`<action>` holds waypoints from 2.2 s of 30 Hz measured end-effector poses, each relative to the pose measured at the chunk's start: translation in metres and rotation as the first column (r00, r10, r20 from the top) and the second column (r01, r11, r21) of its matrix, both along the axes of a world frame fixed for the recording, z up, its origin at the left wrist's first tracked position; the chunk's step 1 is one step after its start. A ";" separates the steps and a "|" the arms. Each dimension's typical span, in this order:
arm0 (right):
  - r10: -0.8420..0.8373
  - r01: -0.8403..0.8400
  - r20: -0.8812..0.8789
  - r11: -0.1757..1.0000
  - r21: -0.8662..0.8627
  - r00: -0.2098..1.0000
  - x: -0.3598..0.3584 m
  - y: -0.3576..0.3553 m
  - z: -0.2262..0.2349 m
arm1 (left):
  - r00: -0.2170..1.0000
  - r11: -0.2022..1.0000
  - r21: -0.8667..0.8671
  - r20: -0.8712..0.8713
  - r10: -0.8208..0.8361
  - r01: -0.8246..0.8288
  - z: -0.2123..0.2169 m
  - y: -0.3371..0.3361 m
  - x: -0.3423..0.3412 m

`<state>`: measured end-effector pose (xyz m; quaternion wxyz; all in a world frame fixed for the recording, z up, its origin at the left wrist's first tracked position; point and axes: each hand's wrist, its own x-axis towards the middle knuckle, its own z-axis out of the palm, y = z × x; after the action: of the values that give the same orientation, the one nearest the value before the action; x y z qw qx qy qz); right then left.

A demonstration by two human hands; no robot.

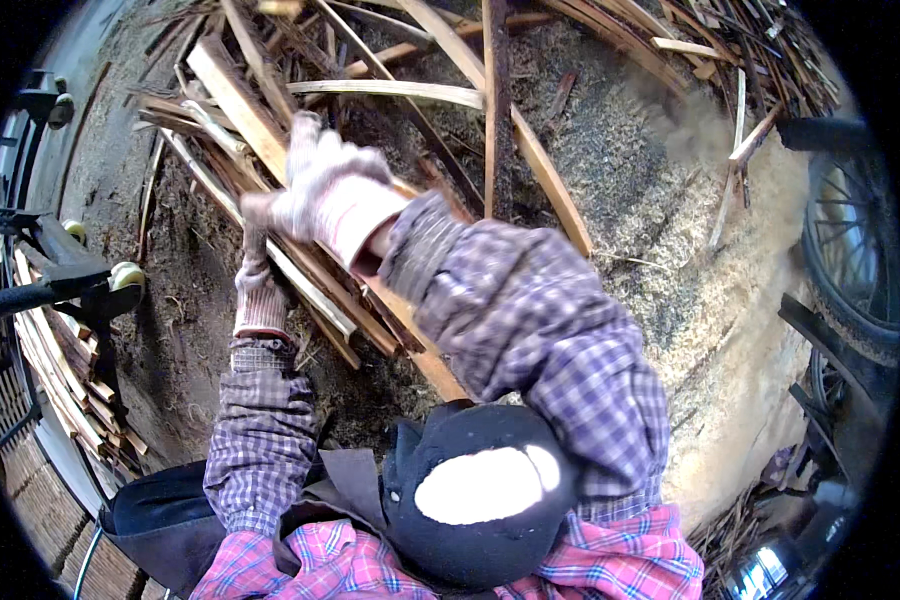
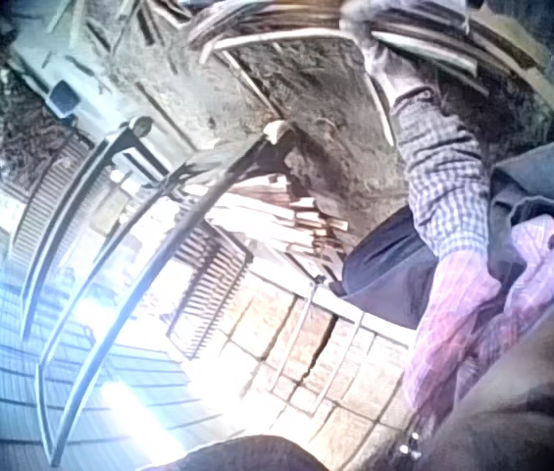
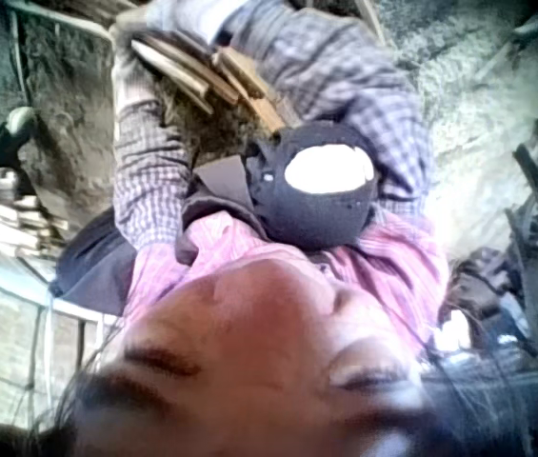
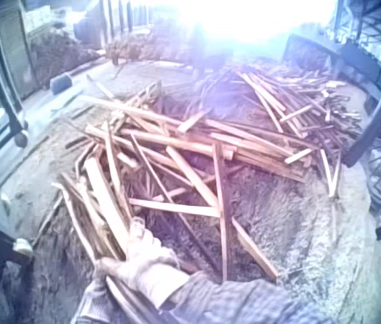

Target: The person gathers thin wooden strips from a pile on the ground and stacks them into a neat pile. They repeatedly pick up handfuls of wood, align them, and place them onto a growing stack next to a metal rack.

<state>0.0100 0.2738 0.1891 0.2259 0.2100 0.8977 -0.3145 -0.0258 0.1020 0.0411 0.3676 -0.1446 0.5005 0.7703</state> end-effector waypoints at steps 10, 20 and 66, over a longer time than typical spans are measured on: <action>0.152 -0.124 -0.014 0.857 0.501 0.988 0.032 0.067 -0.068 | 0.961 0.997 -0.019 -0.268 -0.073 0.070 -0.036 -0.033 -0.005; -0.159 0.250 -0.500 0.961 0.119 0.851 0.101 0.067 -0.064 | 0.988 0.998 0.044 -0.153 -0.030 0.037 0.001 -0.019 0.006; -0.107 0.195 -0.460 0.970 0.148 0.881 0.087 0.020 -0.085 | 0.986 0.991 -0.137 -0.166 -0.020 -0.003 0.047 0.018 0.028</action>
<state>0.0971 0.2941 0.1044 -0.0336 0.2219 0.9322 -0.2841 0.0023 0.1200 0.0877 0.3172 -0.1023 0.5818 0.7419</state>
